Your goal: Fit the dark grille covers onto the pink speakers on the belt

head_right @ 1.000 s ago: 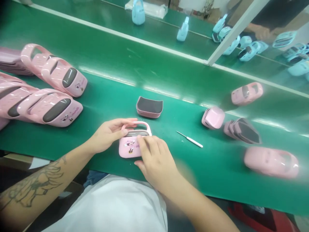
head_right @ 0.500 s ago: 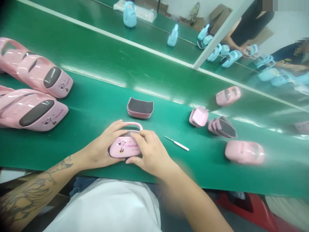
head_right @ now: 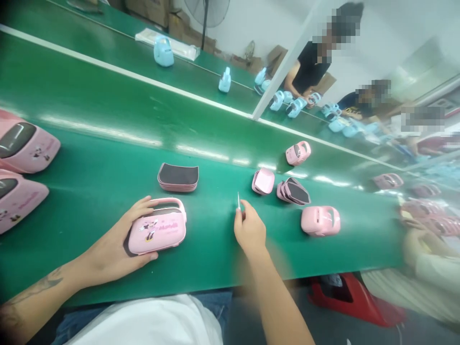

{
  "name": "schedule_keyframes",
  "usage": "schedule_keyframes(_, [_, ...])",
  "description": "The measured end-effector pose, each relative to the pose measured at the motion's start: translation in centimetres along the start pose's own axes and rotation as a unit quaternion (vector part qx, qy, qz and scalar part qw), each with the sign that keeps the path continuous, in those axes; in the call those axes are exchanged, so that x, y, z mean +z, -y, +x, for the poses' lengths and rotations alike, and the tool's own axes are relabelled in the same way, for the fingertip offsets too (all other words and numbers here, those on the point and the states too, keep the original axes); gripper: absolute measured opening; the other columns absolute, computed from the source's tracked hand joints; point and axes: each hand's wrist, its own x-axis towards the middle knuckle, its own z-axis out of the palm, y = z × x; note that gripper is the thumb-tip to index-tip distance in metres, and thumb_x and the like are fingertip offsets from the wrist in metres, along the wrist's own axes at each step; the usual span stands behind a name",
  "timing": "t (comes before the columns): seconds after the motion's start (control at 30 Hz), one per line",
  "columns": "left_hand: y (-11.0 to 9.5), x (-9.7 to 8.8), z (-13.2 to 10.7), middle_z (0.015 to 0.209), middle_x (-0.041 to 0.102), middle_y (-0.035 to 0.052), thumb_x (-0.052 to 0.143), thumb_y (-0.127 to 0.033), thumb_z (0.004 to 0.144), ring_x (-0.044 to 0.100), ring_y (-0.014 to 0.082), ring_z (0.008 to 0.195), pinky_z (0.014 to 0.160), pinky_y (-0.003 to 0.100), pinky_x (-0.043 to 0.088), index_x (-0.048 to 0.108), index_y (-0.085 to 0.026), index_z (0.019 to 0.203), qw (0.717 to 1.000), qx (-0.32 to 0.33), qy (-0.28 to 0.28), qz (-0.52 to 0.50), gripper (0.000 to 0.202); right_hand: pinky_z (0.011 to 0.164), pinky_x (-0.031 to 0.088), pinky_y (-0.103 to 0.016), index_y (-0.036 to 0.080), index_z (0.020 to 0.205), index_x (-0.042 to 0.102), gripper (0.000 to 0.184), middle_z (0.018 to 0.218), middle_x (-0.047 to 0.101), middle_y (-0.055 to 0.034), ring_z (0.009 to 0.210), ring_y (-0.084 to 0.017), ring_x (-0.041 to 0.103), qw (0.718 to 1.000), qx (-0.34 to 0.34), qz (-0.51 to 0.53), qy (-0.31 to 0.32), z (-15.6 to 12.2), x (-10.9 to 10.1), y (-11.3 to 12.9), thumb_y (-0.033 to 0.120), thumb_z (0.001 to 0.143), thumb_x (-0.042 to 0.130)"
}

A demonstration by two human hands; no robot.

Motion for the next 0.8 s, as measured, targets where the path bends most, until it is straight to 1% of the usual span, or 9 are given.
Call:
schedule_keyframes(0.17, [0.5, 0.1, -0.6, 0.173, 0.042, 0.0200, 0.081, -0.029, 0.087, 0.027, 0.0455, 0.168, 0.130, 0.072, 0.036, 0.044, -0.026, 0.152, 1.000, 0.011, -0.017, 0.016, 0.076, 0.086, 0.057, -0.038, 0.019, 0.135, 0.066, 0.034, 0.107, 0.079, -0.0083, 0.096, -0.025, 0.076, 0.999, 0.053, -0.004, -0.010, 6.8, 1.3, 3.1, 0.031, 0.108, 0.047])
schedule_keyframes(0.27, [0.7, -0.1, -0.6, 0.172, 0.044, 0.0205, 0.085, -0.028, 0.086, 0.029, 0.0460, 0.167, 0.131, 0.072, 0.036, 0.044, -0.026, 0.155, 0.999, 0.043, -0.011, 0.023, 0.081, 0.092, 0.057, -0.045, 0.014, 0.130, 0.068, 0.033, 0.116, 0.076, -0.0167, 0.103, -0.030, 0.075, 0.999, 0.032, 0.000, -0.005, 8.1, 1.2, 4.2, 0.029, 0.106, 0.050])
schedule_keyframes(0.37, [0.8, -0.1, -0.5, 0.170, 0.045, 0.0224, 0.088, -0.028, 0.085, 0.031, 0.0472, 0.166, 0.130, 0.075, 0.034, 0.044, -0.025, 0.158, 0.997, 0.076, -0.004, 0.009, 0.085, 0.100, 0.057, -0.052, 0.011, 0.135, 0.065, 0.040, 0.133, 0.068, -0.0248, 0.116, -0.034, 0.071, 0.998, -0.046, 0.038, 0.014, 6.0, 0.2, 5.3, 0.034, 0.107, 0.047])
schedule_keyframes(0.47, [0.8, 0.0, -0.2, 0.162, 0.054, 0.0235, 0.091, -0.028, 0.082, 0.035, 0.0475, 0.164, 0.130, 0.077, 0.031, 0.042, -0.024, 0.160, 0.993, 0.115, -0.017, -0.021, 0.092, 0.099, 0.062, -0.043, 0.023, 0.138, 0.064, 0.041, 0.132, 0.071, -0.0134, 0.114, -0.028, 0.072, 0.972, -0.179, 0.115, 0.100, 1.6, -1.5, 6.6, 0.046, 0.104, 0.062])
schedule_keyframes(0.5, [0.9, 0.1, -0.1, 0.159, 0.056, 0.0238, 0.092, -0.029, 0.081, 0.037, 0.0475, 0.163, 0.129, 0.078, 0.030, 0.042, -0.023, 0.161, 0.991, 0.128, -0.023, -0.029, 0.094, 0.102, 0.063, -0.043, 0.027, 0.143, 0.061, 0.051, 0.137, 0.070, -0.0116, 0.120, -0.028, 0.071, 0.952, -0.235, 0.141, 0.135, 0.1, -2.0, 7.2, 0.049, 0.099, 0.072])
schedule_keyframes(0.53, [1.0, 0.1, 0.0, 0.157, 0.058, 0.0240, 0.092, -0.029, 0.081, 0.038, 0.0475, 0.162, 0.129, 0.079, 0.030, 0.042, -0.022, 0.161, 0.989, 0.140, -0.028, -0.034, 0.095, 0.107, 0.062, -0.047, 0.026, 0.152, 0.053, 0.067, 0.146, 0.065, -0.0145, 0.130, -0.031, 0.067, 0.926, -0.302, 0.157, 0.164, -1.2, -2.3, 7.7, 0.049, 0.094, 0.080])
schedule_keyframes(0.63, [1.1, 0.2, 0.2, 0.154, 0.061, 0.0245, 0.093, -0.030, 0.081, 0.043, 0.0473, 0.159, 0.129, 0.079, 0.029, 0.045, -0.021, 0.159, 0.987, 0.156, -0.032, -0.035, 0.092, 0.115, 0.056, -0.062, 0.022, 0.164, 0.037, 0.096, 0.156, 0.055, -0.0228, 0.144, -0.040, 0.057, 0.881, -0.425, 0.134, 0.158, -3.4, -2.5, 9.5, 0.037, 0.086, 0.091])
schedule_keyframes(0.7, [1.1, 0.1, 0.3, 0.153, 0.061, 0.0238, 0.092, -0.030, 0.081, 0.045, 0.0468, 0.158, 0.129, 0.079, 0.030, 0.046, -0.021, 0.159, 0.987, 0.155, -0.032, -0.035, 0.092, 0.113, 0.057, -0.064, 0.020, 0.163, 0.038, 0.092, 0.149, 0.058, -0.0229, 0.139, -0.040, 0.060, 0.874, -0.451, 0.107, 0.146, -3.3, -2.2, 10.3, 0.027, 0.087, 0.090])
schedule_keyframes(0.8, [1.0, 0.1, 0.3, 0.153, 0.063, 0.0209, 0.093, -0.030, 0.079, 0.049, 0.0453, 0.156, 0.130, 0.078, 0.030, 0.046, -0.024, 0.160, 0.986, 0.160, -0.033, -0.041, 0.094, 0.108, 0.060, -0.061, 0.017, 0.156, 0.048, 0.079, 0.138, 0.062, -0.0208, 0.127, -0.038, 0.064, 0.875, -0.448, 0.096, 0.158, -2.4, -2.0, 10.8, 0.021, 0.088, 0.087])
